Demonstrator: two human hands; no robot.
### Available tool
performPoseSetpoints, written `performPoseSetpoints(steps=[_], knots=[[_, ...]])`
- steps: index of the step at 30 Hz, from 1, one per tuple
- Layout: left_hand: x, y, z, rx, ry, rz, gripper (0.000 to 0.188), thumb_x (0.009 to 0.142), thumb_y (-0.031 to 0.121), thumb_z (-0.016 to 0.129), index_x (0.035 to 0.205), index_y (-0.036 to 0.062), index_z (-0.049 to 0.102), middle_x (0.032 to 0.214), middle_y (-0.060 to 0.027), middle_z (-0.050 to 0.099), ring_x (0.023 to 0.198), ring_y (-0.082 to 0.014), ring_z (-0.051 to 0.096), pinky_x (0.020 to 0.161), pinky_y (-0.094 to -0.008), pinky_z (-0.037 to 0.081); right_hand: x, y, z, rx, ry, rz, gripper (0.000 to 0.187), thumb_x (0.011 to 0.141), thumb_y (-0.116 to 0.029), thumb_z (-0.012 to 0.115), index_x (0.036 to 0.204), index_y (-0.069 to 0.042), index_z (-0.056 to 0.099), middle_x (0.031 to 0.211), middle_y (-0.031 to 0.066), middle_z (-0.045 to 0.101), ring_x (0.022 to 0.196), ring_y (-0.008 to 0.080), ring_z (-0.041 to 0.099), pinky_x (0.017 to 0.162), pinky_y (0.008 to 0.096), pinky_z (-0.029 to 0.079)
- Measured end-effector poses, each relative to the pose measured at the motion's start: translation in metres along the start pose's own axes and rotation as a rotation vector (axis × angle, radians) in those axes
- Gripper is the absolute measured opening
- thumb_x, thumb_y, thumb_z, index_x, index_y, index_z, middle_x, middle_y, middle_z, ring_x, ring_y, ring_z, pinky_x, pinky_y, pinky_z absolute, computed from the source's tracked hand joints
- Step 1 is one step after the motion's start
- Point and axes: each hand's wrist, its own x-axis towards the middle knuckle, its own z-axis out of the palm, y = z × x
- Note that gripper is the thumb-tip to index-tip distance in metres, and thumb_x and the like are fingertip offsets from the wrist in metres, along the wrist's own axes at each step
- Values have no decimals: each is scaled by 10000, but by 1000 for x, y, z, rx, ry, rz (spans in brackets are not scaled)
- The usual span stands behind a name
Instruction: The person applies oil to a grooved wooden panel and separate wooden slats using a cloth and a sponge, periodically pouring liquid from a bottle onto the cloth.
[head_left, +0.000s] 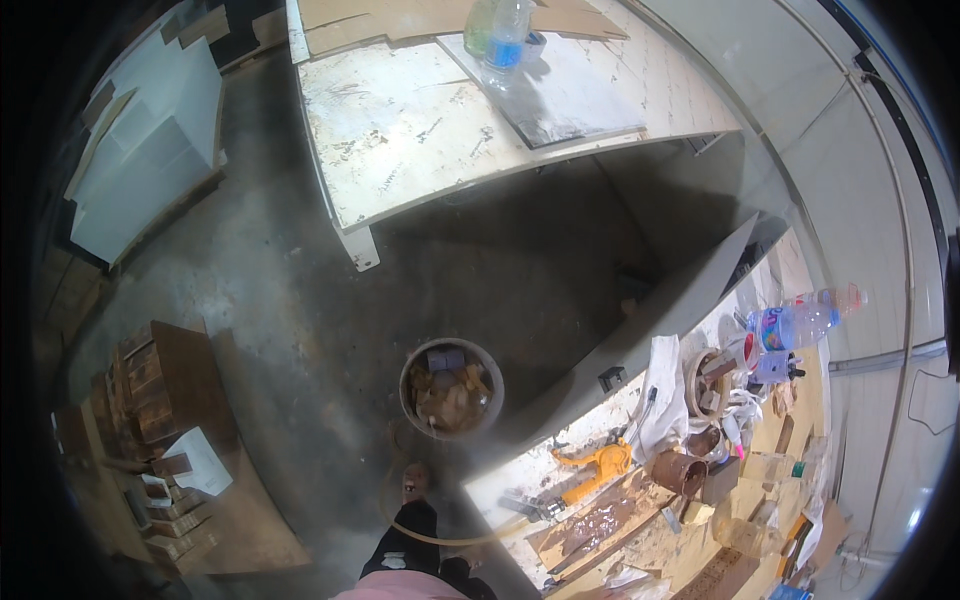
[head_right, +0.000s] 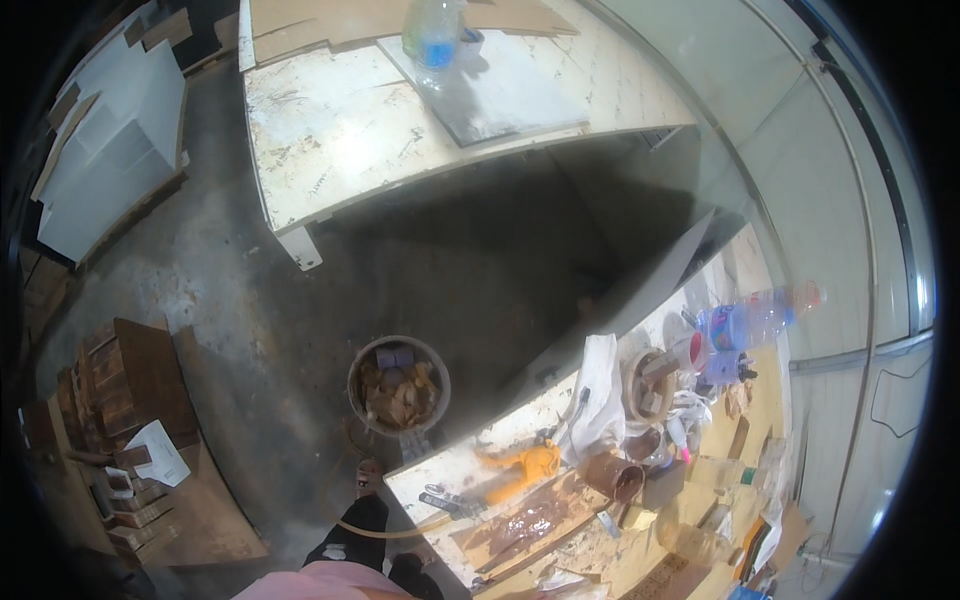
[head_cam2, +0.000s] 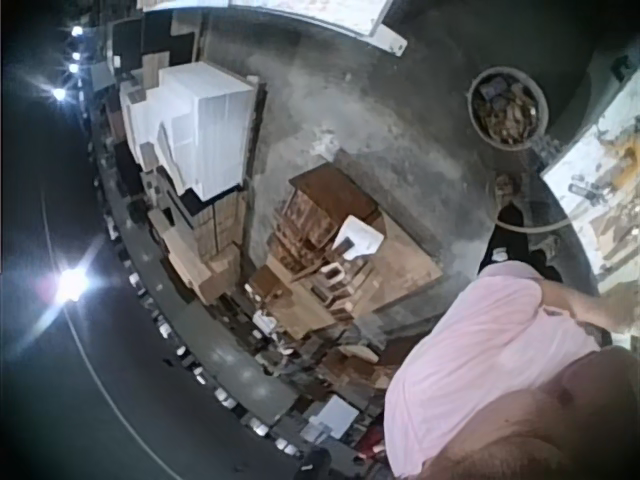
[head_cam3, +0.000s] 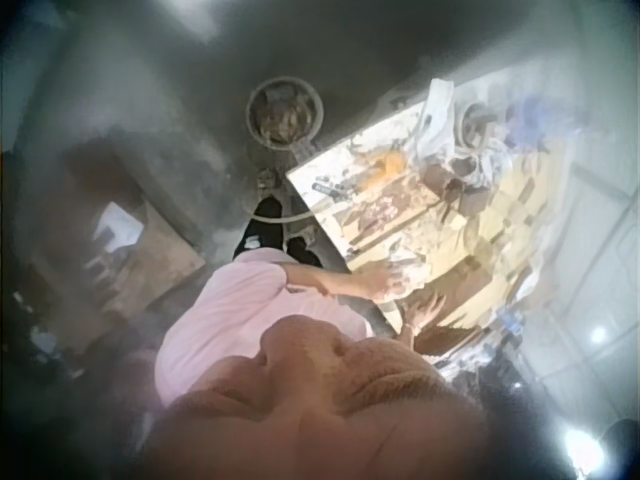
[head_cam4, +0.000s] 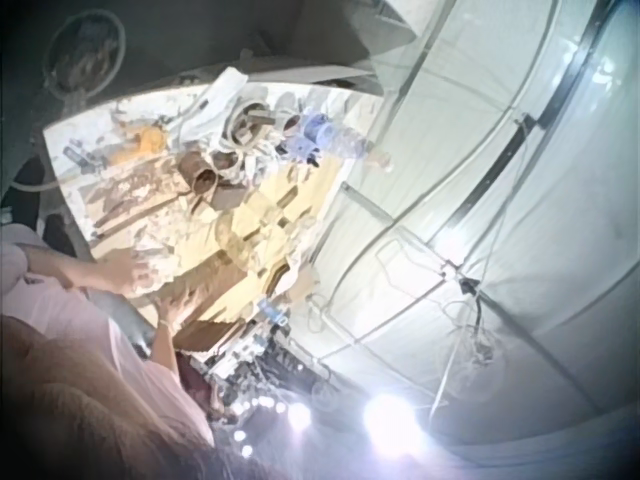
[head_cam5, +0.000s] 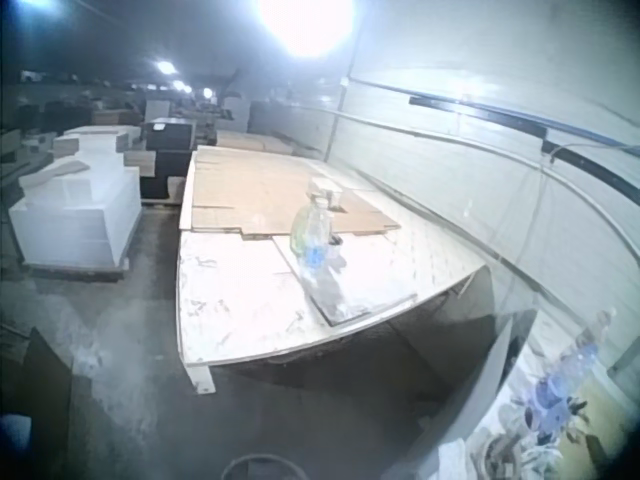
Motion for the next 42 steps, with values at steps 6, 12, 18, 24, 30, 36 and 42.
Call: performPoseSetpoints(steps=[6,12,18,24,30,36,42], knots=[[11,9,-24,17,-40,-12,323,806,304,603,1090,156,646,1270,-75,604,1195,-292,549,946,-470,482,3,-4,-2,14,83,-65,622,808,-68,583,1427,-83,519,1542,274,359,1391,476,379,1141,526,366],[4,12,-15,111,-238,-105,490,749,398,673,1195,194,652,1347,-40,582,1270,-276,501,1009,-513,424,1,-11,-15,79,164,-86,606,781,-100,616,1385,-78,569,1500,280,423,1352,481,427,1115,540,387],[-4,10,4,37,-265,-126,344,886,75,555,1220,89,638,1247,-36,597,1293,-276,521,917,-380,473,-6,13,19,280,282,-59,557,773,-40,598,1327,-1,556,1482,272,397,1343,443,400,1096,514,345],[15,19,-8,166,-184,-36,462,773,39,604,1229,96,653,1056,-39,615,1030,-253,581,879,-384,470,-5,2,15,469,237,63,536,744,26,589,1279,14,577,1561,249,347,1434,458,323,1179,510,278],[23,31,0,279,-253,-68,410,738,37,633,1139,105,689,1025,-90,664,961,-332,623,846,-446,484,-9,12,11,446,242,30,518,740,-69,686,1249,1,619,1550,258,343,1425,445,329,1170,504,285],[2,15,17,416,-85,-182,442,754,-98,527,1126,28,728,1119,-129,713,1074,-307,651,975,-385,500,-23,60,0,716,87,-167,840,761,-243,756,1499,-64,398,1610,283,196,1482,475,205,1192,589,190],[65,114,71,-204,455,-595,333,894,-68,538,1206,-68,655,1142,-106,685,1091,-222,638,963,-336,502,-60,182,1,600,113,-195,1186,622,-344,901,1568,-67,240,1630,280,142,1509,459,149,1191,616,161]])
